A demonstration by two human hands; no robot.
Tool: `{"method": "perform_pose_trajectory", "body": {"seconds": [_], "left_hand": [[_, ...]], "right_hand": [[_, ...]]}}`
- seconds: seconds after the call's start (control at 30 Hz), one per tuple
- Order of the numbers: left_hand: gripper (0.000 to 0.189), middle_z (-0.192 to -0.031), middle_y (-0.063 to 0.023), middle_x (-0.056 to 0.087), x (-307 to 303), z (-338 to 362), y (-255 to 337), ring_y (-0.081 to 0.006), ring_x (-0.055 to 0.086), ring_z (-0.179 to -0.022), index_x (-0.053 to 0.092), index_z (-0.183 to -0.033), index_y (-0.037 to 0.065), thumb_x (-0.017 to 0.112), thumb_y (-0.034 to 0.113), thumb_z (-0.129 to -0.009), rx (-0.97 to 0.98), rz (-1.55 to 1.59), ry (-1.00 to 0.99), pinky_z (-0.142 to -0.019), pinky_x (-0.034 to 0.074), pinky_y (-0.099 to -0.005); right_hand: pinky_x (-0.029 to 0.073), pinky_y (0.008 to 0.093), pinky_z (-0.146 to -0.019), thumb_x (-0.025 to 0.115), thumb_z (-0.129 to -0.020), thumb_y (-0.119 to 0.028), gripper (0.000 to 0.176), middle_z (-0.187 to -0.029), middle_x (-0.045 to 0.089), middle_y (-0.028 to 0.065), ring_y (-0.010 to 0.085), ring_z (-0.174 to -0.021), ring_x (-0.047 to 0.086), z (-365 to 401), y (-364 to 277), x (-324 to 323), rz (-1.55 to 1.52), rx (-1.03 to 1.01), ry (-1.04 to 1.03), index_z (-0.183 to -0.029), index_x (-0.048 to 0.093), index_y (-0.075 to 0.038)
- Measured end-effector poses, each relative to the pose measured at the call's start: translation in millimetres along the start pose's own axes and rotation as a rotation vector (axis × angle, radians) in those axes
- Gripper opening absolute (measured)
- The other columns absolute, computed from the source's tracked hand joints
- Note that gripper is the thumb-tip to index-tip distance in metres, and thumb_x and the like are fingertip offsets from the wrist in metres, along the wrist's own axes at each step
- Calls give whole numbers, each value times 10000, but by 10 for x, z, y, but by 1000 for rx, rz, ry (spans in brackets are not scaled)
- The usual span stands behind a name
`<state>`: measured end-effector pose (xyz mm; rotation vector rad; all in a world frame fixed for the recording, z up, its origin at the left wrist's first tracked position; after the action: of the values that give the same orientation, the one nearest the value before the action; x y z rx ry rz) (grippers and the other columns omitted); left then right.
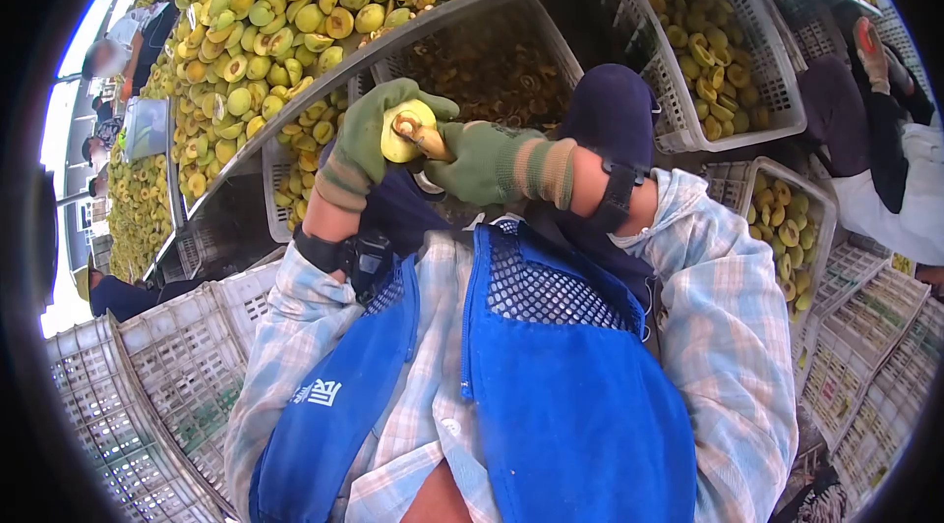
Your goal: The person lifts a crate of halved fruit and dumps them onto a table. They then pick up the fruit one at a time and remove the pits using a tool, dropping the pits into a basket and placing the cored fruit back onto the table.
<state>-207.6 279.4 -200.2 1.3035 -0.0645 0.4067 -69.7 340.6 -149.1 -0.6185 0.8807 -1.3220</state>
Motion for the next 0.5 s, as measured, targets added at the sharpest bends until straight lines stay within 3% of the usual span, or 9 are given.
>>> {"method": "perform_pose_trajectory", "body": {"seconds": [0.1,0.23,0.37,0.4,0.5], "left_hand": [[542,-1016,-203,653,163,-15,178,-229,655,-896,539,-1210,-89,377,385,-1000,-157,182,-15,-840,542,-321],[621,-1037,-196,645,368,153,231,-221,656,-789,497,-1287,-42,386,486,-981,221,154,383,-740,569,-345],[588,-1122,-209,622,168,138,166,-244,658,-828,478,-1300,-51,423,432,-969,205,21,236,-715,579,-359],[565,-1142,-211,618,145,131,165,-273,661,-882,489,-1277,-75,451,386,-953,234,67,136,-745,579,-377],[536,-1139,-212,620,146,87,116,-305,658,-931,511,-1241,-96,459,347,-945,98,188,93,-787,573,-399]], "right_hand": [[519,301,-486,577,-876,-308,394,-734,638,100,178,-550,633,-84,189,100,-400,0,49,-1143,546,-20],[450,257,-372,580,-870,-309,337,-631,587,61,136,-426,561,-39,144,135,-711,-1,-67,-1013,547,-6],[445,259,-364,561,-870,-306,301,-614,575,56,132,-421,551,-46,100,155,-621,-2,-139,-906,552,-7],[443,260,-359,558,-869,-306,299,-613,574,56,132,-418,548,-46,113,147,-566,0,-141,-888,555,-7],[444,261,-356,554,-865,-306,300,-617,576,61,135,-428,555,-128,173,180,-488,-40,-182,-849,564,-7]]}}
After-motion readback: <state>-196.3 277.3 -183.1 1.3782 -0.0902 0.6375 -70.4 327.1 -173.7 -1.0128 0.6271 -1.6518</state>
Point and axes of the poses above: each hand's wrist, its own z-axis away from the middle knuckle, its own x-axis out of the palm, y = z × x, the point moved 5 cm from there along -z, towards the middle knuckle
